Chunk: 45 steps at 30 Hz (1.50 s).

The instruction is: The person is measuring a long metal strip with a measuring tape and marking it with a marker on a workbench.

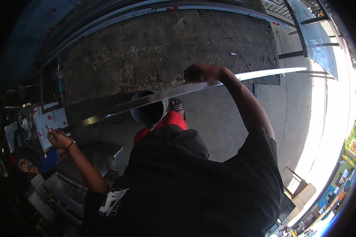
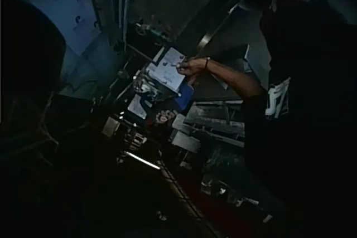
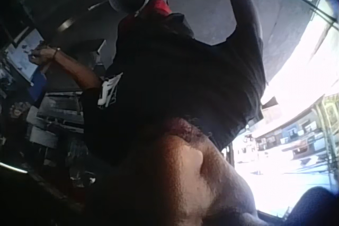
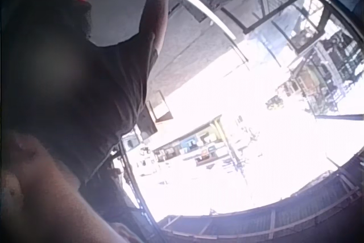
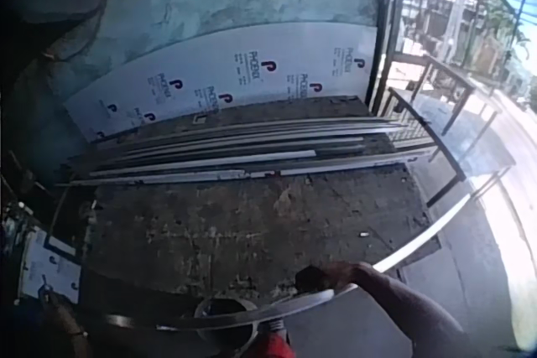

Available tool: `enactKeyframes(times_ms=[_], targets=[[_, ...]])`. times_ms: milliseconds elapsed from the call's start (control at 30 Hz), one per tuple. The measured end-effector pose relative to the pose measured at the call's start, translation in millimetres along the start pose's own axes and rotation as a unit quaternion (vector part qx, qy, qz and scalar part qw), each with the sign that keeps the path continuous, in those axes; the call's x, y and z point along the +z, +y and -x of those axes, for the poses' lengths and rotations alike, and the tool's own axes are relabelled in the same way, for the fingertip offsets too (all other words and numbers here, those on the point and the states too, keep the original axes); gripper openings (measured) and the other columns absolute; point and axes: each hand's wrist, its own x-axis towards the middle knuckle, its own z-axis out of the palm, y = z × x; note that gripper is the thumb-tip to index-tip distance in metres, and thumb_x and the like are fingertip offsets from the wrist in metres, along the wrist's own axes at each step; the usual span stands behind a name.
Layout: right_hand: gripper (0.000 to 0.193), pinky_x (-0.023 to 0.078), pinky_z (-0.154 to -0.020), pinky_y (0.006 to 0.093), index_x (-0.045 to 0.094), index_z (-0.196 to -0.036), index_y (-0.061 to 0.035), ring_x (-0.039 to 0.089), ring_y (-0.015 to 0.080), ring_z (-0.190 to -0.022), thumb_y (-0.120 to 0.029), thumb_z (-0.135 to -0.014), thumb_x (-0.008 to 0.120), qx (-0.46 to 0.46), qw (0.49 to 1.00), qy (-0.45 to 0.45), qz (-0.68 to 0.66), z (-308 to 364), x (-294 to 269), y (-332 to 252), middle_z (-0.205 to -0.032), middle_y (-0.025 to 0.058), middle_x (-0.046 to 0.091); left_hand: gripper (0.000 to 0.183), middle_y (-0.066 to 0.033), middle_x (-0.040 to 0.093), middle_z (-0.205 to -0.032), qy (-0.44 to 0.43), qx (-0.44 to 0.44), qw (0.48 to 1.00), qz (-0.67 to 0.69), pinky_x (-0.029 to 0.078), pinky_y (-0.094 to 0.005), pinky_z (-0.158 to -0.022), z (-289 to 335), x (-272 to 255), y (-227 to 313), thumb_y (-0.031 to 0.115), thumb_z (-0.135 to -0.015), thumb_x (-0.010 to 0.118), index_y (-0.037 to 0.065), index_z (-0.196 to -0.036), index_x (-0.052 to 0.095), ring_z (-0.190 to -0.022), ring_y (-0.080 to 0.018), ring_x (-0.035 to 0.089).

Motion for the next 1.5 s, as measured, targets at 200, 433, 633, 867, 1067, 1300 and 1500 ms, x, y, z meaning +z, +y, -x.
enactKeyframes(times_ms=[200, 433, 633, 867, 1067, 1300, 1500], targets=[[0.022, 0.050, -0.081, 0.0396, 0.061, -0.107, 0.0015, 0.064, 0.0278, -0.090, -0.018, -0.098, 0.057, 0.121, 0.992, 0.018, 0.041, 0.0, -9.1, -6.9, -0.093, 0.0148, 0.064, 0.041, -0.0094, 0.061, -0.076, 0.018, 0.019, 0.999, -0.031, 0.038, -0.0244, -0.048, 1.2, -4.0, 7.2, 0.033, -0.101, 0.058, -0.007, -0.110, 0.063, -0.060, -0.0129, 0.054], [0.030, 0.049, -0.083, 0.0389, 0.060, -0.110, 0.0020, 0.063, 0.0233, -0.090, -0.026, -0.102, 0.052, 0.220, 0.935, 0.270, -0.070, -34.7, -22.0, -50.9, -0.092, 0.0138, 0.063, 0.039, -0.0090, 0.063, -0.080, 0.019, 0.019, 0.999, -0.045, 0.042, -0.0258, -0.054, 6.2, -9.1, 3.4, 0.032, -0.102, 0.057, -0.005, -0.112, 0.064, -0.064, -0.0130, 0.055], [0.035, 0.048, -0.076, 0.0367, 0.059, -0.108, 0.0004, 0.058, 0.0186, -0.084, -0.033, -0.102, 0.052, 0.190, 0.924, 0.305, -0.132, -78.3, -18.4, -97.8, -0.091, 0.0085, 0.062, 0.032, -0.0065, 0.059, -0.071, 0.014, 0.031, 0.999, -0.008, 0.034, -0.0236, -0.045, 15.9, 2.7, 20.4, 0.028, -0.102, 0.056, -0.004, -0.104, 0.061, -0.052, -0.0098, 0.047], [0.030, 0.054, -0.072, 0.0445, 0.060, -0.116, -0.0013, 0.070, 0.0360, -0.080, -0.023, -0.095, 0.061, 0.104, 0.989, 0.107, 0.004, -153.7, 28.6, -187.6, -0.079, 0.0219, 0.068, 0.030, -0.0187, 0.067, -0.125, -0.004, 0.078, 0.997, -0.010, 0.042, -0.0226, -0.052, 1.0, -9.1, -6.3, 0.023, -0.102, 0.056, -0.007, -0.103, 0.060, -0.061, -0.0099, 0.053], [0.032, 0.053, -0.070, 0.0512, 0.054, -0.122, -0.0049, 0.067, 0.0432, -0.076, -0.017, -0.093, 0.062, 0.064, 0.990, 0.098, 0.073, -184.1, 79.9, -191.5, -0.076, 0.0236, 0.066, 0.025, -0.0164, 0.069, -0.121, -0.012, 0.078, 0.997, 0.017, 0.045, -0.0237, -0.064, 2.3, 4.3, -4.5, 0.018, -0.101, 0.057, -0.007, -0.103, 0.061, -0.074, -0.0094, 0.057], [0.025, 0.053, -0.065, 0.0507, 0.058, -0.117, -0.0079, 0.067, 0.0415, -0.071, -0.015, -0.093, 0.058, 0.060, 0.969, 0.144, 0.193, -202.8, 106.1, -165.6, -0.070, 0.0212, 0.065, 0.021, -0.0028, 0.061, -0.076, -0.034, 0.074, 0.996, 0.045, 0.035, -0.0229, -0.048, 5.6, 22.5, 3.0, 0.016, -0.101, 0.058, -0.004, -0.094, 0.057, -0.056, -0.0050, 0.045], [0.022, 0.053, -0.056, 0.0442, 0.063, -0.108, -0.0075, 0.068, 0.0340, -0.066, -0.015, -0.088, 0.068, -0.024, 0.947, 0.206, 0.244, -213.8, 106.7, -164.2, -0.078, 0.0129, 0.068, 0.022, -0.0005, 0.053, -0.071, -0.051, 0.009, 0.995, 0.089, 0.029, -0.0236, -0.042, 7.8, 32.3, 11.4, 0.016, -0.102, 0.057, -0.002, -0.090, 0.055, -0.047, -0.0048, 0.039]])
